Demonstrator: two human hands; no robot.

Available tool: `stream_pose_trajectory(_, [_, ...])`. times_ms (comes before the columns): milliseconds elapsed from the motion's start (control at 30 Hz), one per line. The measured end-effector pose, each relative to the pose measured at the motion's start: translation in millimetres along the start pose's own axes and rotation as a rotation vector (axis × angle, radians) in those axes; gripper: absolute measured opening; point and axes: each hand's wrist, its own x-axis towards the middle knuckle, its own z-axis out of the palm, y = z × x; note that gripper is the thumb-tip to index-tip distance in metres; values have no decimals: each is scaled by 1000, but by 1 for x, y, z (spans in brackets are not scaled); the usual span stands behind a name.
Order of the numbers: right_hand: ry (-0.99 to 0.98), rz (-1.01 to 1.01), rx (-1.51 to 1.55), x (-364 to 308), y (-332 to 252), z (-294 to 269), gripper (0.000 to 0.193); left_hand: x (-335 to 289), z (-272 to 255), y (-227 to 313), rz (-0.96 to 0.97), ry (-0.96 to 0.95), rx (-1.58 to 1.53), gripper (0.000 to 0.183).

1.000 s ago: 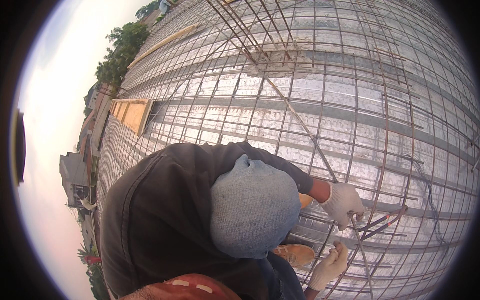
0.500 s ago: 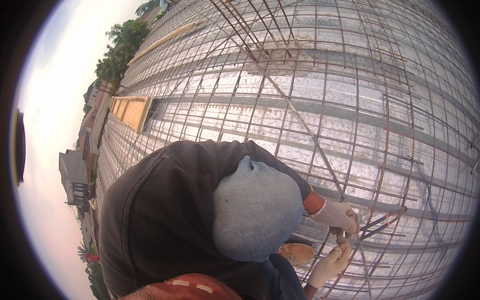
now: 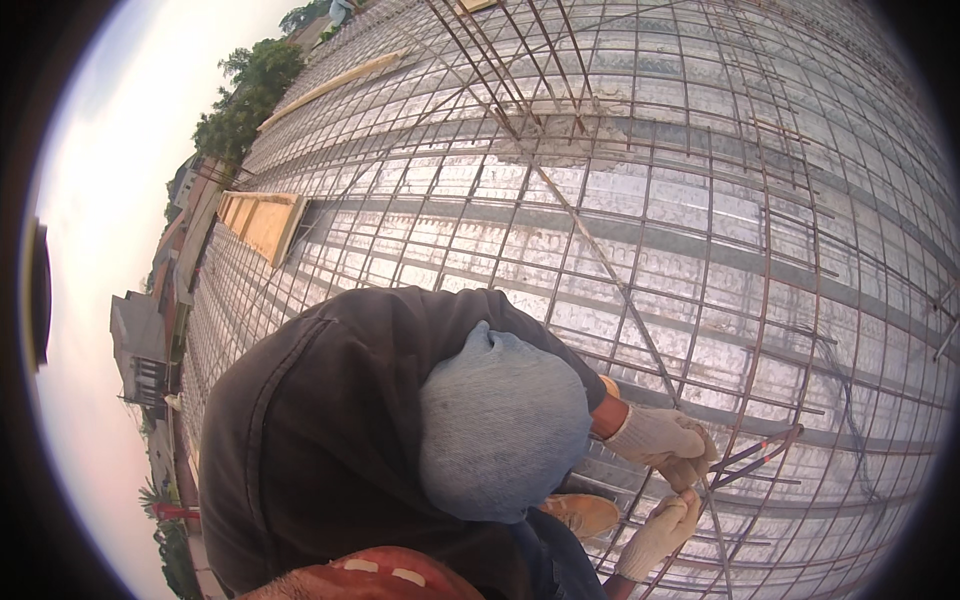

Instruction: The person works on a large rebar grid on a construction site, using pliers to cut and tie rebar intersections. They repeatedly position, cut, and twist wire ties to secure the grid structure.

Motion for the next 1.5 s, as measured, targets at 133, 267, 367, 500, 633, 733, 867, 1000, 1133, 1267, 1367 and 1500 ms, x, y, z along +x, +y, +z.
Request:
stream_pose_trajectory(133, [-42,14,-29,1,-3,6,27,11,-4,0,88,61,104,29])
stream_pose_trajectory(267, [-146,14,-58,-1,-1,10,36,14,-10,2,108,169,349,24])
stream_pose_trajectory(367, [-195,49,-80,-6,-12,14,40,19,-14,2,166,233,409,25])
stream_pose_trajectory(500, [-235,82,-52,-2,2,10,41,21,-18,3,181,260,377,30])
stream_pose_trajectory(633, [-275,90,-59,2,23,11,41,19,-14,-1,116,203,243,33])
stream_pose_trajectory(733, [-326,203,139,4,31,13,44,9,-5,4,64,165,176,33])
stream_pose_trajectory(867, [-393,317,216,-6,24,16,50,-4,6,6,18,172,118,33])
stream_pose_trajectory(1000, [-460,435,395,-6,20,14,53,-9,17,14,-16,199,103,34])
stream_pose_trajectory(1133, [-474,466,500,0,27,14,55,-17,38,30,-37,269,105,34])
stream_pose_trajectory(1267, [-410,447,496,-6,25,24,58,-11,31,28,-41,286,151,35])
stream_pose_trajectory(1367, [-381,470,513,-5,29,26,59,3,11,17,-39,182,202,36])
stream_pose_trajectory(1500, [-453,499,648,-2,34,17,60,9,12,11,33,99,182,30])
